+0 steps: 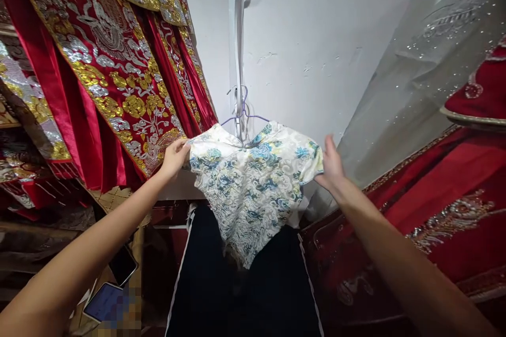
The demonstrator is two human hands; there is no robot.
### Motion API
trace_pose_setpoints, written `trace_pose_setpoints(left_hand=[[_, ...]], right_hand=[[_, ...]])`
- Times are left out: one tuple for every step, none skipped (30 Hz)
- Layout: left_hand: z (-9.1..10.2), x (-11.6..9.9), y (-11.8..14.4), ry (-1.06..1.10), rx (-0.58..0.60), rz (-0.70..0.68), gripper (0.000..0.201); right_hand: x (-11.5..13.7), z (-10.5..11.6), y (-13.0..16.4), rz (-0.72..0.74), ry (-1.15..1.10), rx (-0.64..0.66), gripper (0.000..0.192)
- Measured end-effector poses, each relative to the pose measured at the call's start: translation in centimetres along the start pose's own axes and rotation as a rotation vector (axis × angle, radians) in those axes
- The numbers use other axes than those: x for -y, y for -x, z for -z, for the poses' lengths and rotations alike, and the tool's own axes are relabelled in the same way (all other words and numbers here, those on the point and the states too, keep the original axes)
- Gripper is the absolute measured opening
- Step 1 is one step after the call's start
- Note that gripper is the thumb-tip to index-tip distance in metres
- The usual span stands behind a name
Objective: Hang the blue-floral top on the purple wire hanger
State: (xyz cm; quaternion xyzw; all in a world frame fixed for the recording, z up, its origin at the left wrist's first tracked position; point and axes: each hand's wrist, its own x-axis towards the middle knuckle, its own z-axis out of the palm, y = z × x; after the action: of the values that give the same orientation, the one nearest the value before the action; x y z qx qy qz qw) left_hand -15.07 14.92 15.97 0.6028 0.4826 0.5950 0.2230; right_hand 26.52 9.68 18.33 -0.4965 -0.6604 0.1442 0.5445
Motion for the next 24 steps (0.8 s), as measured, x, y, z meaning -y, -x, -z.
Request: trace_pose_setpoints(left_hand=[[-0.2,0.4,0.4,0.038,-0.043,0.037,0.042],[-0.5,0.6,0.7,0.056,-0.074,0.055,0.047],[-0.8,0.4,0.8,0.07,-0.095,0.055,0.051],[-1.0,-0.1,0.7,0.095,-0.106,0.047,0.055],[-1.2,-0.9,0.5,0.118,-0.095,0.026,0.058],[-1.4,-1.9,0.2,0.128,-0.065,-0.011,0.061],[-1.5,-3.1,0.0,0.115,-0.024,-0.065,0.063],[-1.5,-4.5,-0.2,0.073,0.015,-0.133,0.065],[-1.4,-5.8,-0.2,0.007,0.043,-0.208,0.066],[-1.3,-7.2,-0.1,-0.071,0.056,-0.289,0.067],[-1.2,-8.4,0.1,-0.146,0.061,-0.369,0.067],[-1.1,-9.6,0.5,-0.205,0.071,-0.441,0.067],[-1.1,-10.7,1.0,-0.24,0.092,-0.495,0.067],[-1.2,-11.5,1.5,-0.25,0.12,-0.527,0.066],[-1.3,-12.2,2.0,-0.242,0.162,-0.532,0.064],[-1.5,-12.7,2.4,-0.232,0.225,-0.509,0.061],[-1.7,-13.0,2.8,-0.229,0.309,-0.462,0.057],[-1.9,-13.1,3.1,-0.237,0.402,-0.404,0.05],[-2.0,-12.9,3.4,-0.247,0.49,-0.347,0.044],[-2.1,-12.7,3.6,-0.253,0.563,-0.3,0.04],[-2.1,-12.3,3.8,-0.245,0.615,-0.27,0.039],[-2.1,-11.9,4.0,-0.217,0.644,-0.257,0.039],[-2.1,-11.5,4.3,-0.175,0.663,-0.256,0.039],[-2.0,-11.3,4.5,-0.129,0.682,-0.26,0.038]], right_hand=[[-0.3,0.3,-0.2,-0.049,-0.071,0.039,0.066],[-0.5,0.5,-0.5,-0.11,-0.153,0.077,0.068],[-0.6,0.6,-0.9,-0.17,-0.23,0.094,0.068],[-0.6,0.7,-1.5,-0.215,-0.285,0.084,0.067],[-0.3,0.9,-2.1,-0.236,-0.316,0.052,0.066],[0.1,1.0,-2.6,-0.237,-0.336,0.015,0.065],[0.6,1.3,-3.0,-0.223,-0.354,-0.038,0.065],[1.2,1.5,-3.1,-0.201,-0.378,-0.095,0.065],[1.8,1.7,-2.9,-0.179,-0.405,-0.166,0.066],[2.4,1.8,-2.2,-0.161,-0.43,-0.26,0.067],[2.9,1.9,-1.0,-0.145,-0.437,-0.387,0.067],[3.3,1.7,0.5,-0.114,-0.425,-0.487,0.068],[3.5,1.4,2.4,-0.072,-0.388,-0.567,0.067],[3.7,0.9,4.4,0.032,-0.299,-0.575,0.063],[3.8,0.2,6.4,0.213,-0.215,-0.341,0.061],[4.0,-0.6,8.3,0.41,-0.154,-0.061,0.061],[4.2,-1.6,9.9,0.493,-0.139,0.055,0.058],[4.5,-2.5,11.1,0.582,-0.122,0.188,0.062],[5.0,-3.3,11.9,0.662,-0.111,0.317,0.071],[5.5,-4.0,12.3,0.722,-0.098,0.434,0.084],[6.0,-4.6,12.4,0.779,-0.082,0.557,0.096],[6.5,-4.9,12.2,0.819,-0.076,0.662,0.106],[6.8,-5.0,11.8,0.84,-0.082,0.736,0.11],[6.9,-4.9,11.2,0.828,-0.086,0.772,0.104]])
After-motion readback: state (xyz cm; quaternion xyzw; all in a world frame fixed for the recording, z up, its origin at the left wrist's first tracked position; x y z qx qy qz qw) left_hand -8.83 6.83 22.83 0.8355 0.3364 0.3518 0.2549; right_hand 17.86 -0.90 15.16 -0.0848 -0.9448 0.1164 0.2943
